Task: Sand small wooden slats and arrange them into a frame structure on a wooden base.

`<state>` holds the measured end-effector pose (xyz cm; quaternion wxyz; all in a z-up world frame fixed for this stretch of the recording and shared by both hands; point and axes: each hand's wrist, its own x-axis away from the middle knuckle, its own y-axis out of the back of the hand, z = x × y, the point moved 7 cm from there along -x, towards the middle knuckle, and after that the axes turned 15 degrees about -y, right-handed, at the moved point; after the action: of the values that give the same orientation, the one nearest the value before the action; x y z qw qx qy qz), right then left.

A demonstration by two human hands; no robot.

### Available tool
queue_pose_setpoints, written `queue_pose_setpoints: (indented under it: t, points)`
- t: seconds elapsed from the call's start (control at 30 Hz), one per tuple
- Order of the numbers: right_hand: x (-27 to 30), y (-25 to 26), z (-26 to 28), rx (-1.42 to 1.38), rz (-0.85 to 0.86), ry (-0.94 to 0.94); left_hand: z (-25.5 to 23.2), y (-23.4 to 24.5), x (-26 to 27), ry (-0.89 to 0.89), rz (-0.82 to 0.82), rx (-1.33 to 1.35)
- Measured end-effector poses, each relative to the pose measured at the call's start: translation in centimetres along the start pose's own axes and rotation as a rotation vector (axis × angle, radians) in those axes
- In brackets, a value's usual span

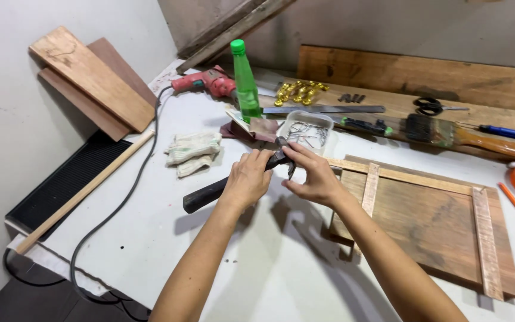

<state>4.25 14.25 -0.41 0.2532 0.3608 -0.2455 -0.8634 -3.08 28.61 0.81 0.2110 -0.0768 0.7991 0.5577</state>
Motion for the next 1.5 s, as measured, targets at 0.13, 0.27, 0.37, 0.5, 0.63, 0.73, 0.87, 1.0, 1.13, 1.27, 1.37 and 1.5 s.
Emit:
queue_pose_setpoints:
  t: [0.13,0.27,0.37,0.5,0.63,0.73,0.87,1.0,1.13,1.27,1.37,1.5]
  points:
    - [-2.4,-5.2,0.0,0.038,0.067,-0.009,5.8,-0.4,1.0,0.012,-0.028,-0.051]
    - [-4.5,-9.6,-2.0,0.024,0.141,-0.149,10.0,-1.2,1.3,0.052,0.000,-0.080]
    - [-5.6,-11.5,-2.7,0.045,0.139,-0.156,12.4,-2.3,1.2,0.067,-0.016,-0.074]
    - [-6.6,-12.8,-3.8,0.069,0.161,-0.266,14.2,-3.4,0.9,0.085,-0.026,-0.066]
    - [-7.3,-12.9,-3.4,0.075,0.205,-0.381,15.0,-3.9,0.2,0.134,0.027,-0.051]
    - [-7.4,-13.7,-4.6,0.062,0.229,-0.441,15.4,-4.1,-0.1,0.122,0.023,-0.073]
    - [-7.4,-14.8,-5.7,0.090,0.169,-0.269,15.6,-4.4,-0.2,0.151,0.033,-0.073]
    - [-7.3,-15.3,-6.1,0.116,0.190,-0.306,15.0,-4.1,-0.3,0.134,0.010,-0.126]
    - [-6.6,-15.2,-6.0,0.161,0.151,-0.258,14.0,-3.8,-0.2,0.061,-0.078,-0.153]
    - [-5.2,-12.3,-2.9,0.049,0.124,-0.216,10.3,-2.3,-0.9,-0.033,-0.195,-0.142]
    - [-3.5,-9.6,-1.0,-0.005,0.087,-0.202,6.5,-1.9,-1.3,-0.089,-0.228,-0.097]
    - [-0.8,-5.0,0.2,-0.025,0.020,-0.216,0.9,-1.7,-2.2,-0.111,-0.187,-0.047]
